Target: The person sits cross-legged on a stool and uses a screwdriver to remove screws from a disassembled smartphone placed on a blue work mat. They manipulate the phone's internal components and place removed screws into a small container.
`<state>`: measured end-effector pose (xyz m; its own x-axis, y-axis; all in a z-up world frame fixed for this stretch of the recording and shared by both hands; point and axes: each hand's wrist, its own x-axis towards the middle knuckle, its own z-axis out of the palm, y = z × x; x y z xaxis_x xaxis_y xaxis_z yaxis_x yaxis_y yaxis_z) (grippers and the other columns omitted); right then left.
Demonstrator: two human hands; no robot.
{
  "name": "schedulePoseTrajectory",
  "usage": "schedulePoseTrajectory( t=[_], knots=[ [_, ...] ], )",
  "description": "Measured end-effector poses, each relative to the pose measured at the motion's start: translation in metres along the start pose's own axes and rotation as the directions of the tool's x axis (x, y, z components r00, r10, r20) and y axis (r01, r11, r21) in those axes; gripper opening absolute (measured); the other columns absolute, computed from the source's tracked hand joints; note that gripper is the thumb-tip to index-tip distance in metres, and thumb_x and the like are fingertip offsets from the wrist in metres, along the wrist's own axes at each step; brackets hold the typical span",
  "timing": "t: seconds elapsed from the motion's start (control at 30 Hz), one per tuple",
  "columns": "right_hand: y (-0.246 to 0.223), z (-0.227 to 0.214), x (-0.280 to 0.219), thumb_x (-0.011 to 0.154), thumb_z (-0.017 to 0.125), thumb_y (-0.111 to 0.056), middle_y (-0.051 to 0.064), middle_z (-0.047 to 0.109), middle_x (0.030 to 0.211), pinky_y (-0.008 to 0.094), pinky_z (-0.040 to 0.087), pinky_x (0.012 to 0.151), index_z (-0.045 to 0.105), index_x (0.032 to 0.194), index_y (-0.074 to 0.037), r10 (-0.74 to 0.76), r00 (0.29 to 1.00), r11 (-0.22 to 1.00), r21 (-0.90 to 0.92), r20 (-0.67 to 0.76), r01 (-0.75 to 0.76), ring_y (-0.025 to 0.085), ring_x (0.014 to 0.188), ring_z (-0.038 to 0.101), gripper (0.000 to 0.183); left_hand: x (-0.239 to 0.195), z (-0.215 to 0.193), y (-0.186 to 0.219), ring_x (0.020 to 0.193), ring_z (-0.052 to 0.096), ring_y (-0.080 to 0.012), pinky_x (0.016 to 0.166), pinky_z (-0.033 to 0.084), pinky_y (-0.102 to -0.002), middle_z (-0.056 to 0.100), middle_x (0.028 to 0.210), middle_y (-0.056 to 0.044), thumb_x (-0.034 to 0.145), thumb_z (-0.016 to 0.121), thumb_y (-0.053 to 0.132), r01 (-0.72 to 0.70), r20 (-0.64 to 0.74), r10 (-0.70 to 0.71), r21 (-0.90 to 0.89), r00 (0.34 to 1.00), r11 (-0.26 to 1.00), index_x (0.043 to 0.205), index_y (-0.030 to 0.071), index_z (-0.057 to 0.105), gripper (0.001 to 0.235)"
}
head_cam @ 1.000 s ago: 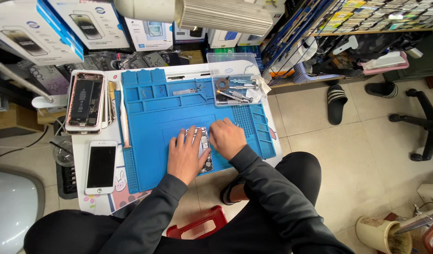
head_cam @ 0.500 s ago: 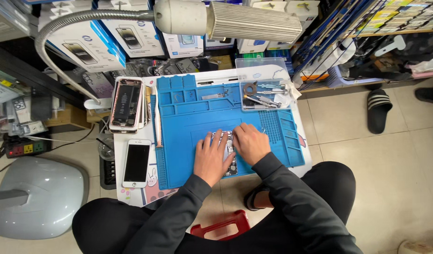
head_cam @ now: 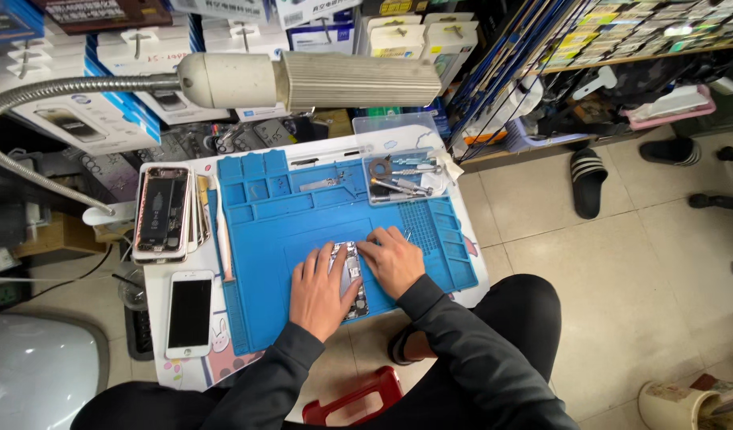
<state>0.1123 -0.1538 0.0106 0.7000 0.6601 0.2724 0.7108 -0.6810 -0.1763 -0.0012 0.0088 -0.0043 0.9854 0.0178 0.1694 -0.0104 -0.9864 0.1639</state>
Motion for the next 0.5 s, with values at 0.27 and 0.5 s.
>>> schedulePoseTrajectory(
  t=[0.27,0.5],
  knots=[
    [-0.003,-0.009,-0.005,0.098,0.071,-0.038,-0.007,0.064,0.105,0.034,0.062,0.073,0.079,0.101,-0.03,0.019,0.998,0.999,0.044,0.052,-0.022,0.02,0.097,0.065,0.012,-0.009,-0.006,0.004,0.13,0.051,-0.0312,0.103,0.043,-0.046,0.048,0.146,-0.017,0.109,0.049,0.055,-0.023,-0.046,0.021,-0.04,0.999,0.999,0.149,0.01,0.054,0.06],
    [-0.001,0.009,0.001,0.101,0.067,-0.036,-0.009,0.059,0.099,0.029,0.06,0.066,0.073,0.099,-0.03,-0.009,1.0,0.997,-0.083,-0.019,0.007,0.015,0.093,0.064,0.009,-0.002,-0.001,-0.001,0.132,0.051,-0.0314,0.103,0.043,-0.046,0.047,0.148,-0.017,0.11,0.048,0.056,-0.025,-0.067,0.023,-0.024,0.998,0.999,0.151,0.011,0.052,0.061]
  ],
)
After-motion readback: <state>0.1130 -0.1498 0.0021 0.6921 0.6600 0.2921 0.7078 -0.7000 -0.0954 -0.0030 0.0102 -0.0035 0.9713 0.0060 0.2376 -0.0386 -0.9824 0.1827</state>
